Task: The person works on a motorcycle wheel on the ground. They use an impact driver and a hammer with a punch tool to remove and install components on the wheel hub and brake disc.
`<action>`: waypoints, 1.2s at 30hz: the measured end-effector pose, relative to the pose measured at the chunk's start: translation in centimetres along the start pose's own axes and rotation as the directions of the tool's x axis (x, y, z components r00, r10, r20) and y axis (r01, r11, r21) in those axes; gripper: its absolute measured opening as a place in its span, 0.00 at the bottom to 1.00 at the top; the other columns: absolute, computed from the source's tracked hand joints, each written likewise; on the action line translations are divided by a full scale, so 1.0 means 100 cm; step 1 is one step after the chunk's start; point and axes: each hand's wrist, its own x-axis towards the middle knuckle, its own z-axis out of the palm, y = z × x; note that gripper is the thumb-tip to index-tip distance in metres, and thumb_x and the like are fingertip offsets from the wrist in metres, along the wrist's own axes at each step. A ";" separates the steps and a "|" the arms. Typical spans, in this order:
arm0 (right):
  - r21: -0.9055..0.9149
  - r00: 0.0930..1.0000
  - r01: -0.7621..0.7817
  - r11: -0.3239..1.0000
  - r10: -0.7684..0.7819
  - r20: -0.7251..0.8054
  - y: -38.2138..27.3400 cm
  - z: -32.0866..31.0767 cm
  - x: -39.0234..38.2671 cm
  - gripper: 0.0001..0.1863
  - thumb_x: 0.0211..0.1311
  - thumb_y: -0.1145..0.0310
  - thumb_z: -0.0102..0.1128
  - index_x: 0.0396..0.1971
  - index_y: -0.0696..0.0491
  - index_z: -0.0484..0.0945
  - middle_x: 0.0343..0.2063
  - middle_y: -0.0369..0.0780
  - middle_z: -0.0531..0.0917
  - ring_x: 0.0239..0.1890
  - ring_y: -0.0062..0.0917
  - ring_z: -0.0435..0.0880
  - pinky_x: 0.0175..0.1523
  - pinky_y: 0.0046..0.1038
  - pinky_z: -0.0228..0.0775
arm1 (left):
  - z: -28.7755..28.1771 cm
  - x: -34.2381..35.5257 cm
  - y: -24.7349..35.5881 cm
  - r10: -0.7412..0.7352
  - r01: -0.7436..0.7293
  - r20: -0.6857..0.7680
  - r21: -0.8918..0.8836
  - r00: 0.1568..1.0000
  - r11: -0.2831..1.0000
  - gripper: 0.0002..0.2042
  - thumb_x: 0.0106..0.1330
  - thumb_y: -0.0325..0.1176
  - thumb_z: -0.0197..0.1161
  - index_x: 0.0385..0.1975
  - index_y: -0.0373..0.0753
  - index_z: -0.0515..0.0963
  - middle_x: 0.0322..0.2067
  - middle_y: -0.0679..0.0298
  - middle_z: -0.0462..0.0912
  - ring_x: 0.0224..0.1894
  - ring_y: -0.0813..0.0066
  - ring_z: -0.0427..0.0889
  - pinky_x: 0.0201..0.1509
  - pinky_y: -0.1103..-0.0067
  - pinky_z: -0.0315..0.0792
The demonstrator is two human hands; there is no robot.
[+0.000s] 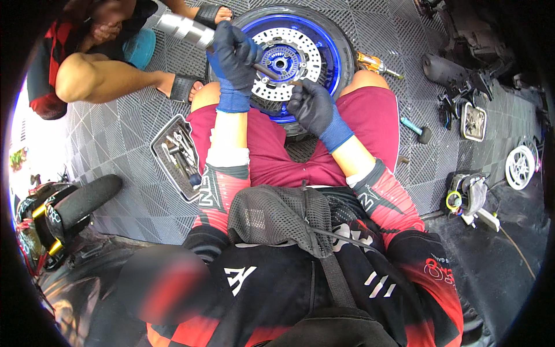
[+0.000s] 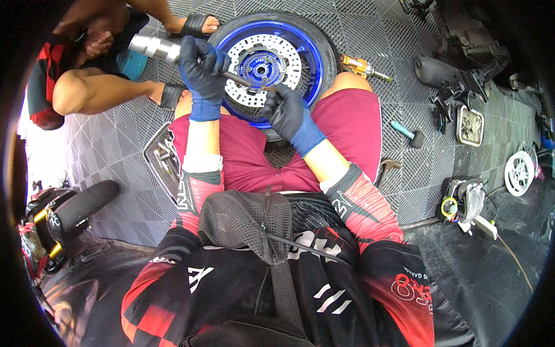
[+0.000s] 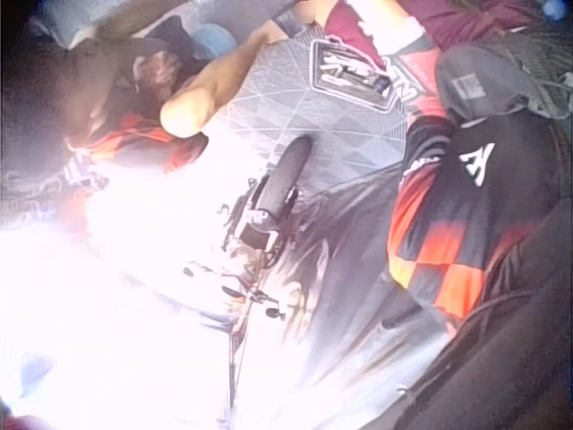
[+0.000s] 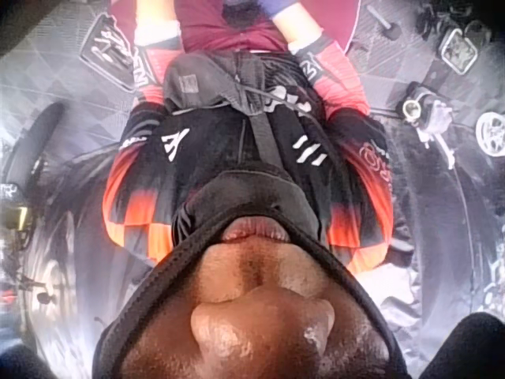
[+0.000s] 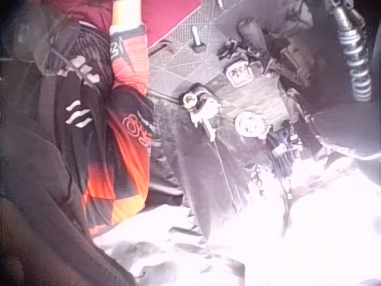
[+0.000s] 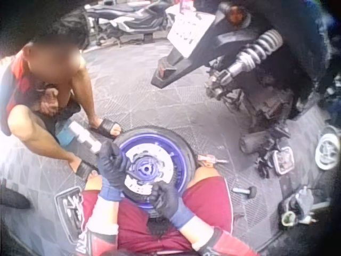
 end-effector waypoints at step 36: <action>0.365 0.942 -0.233 0.901 0.116 0.316 0.033 0.025 0.075 0.14 0.74 0.55 0.50 0.35 0.49 0.75 0.19 0.28 0.74 0.17 0.13 0.71 0.23 0.20 0.70 | 0.006 -0.001 -0.028 0.131 -0.059 -0.192 0.340 0.972 0.939 0.19 0.72 0.46 0.55 0.22 0.41 0.68 0.12 0.70 0.60 0.12 0.81 0.60 0.20 0.81 0.60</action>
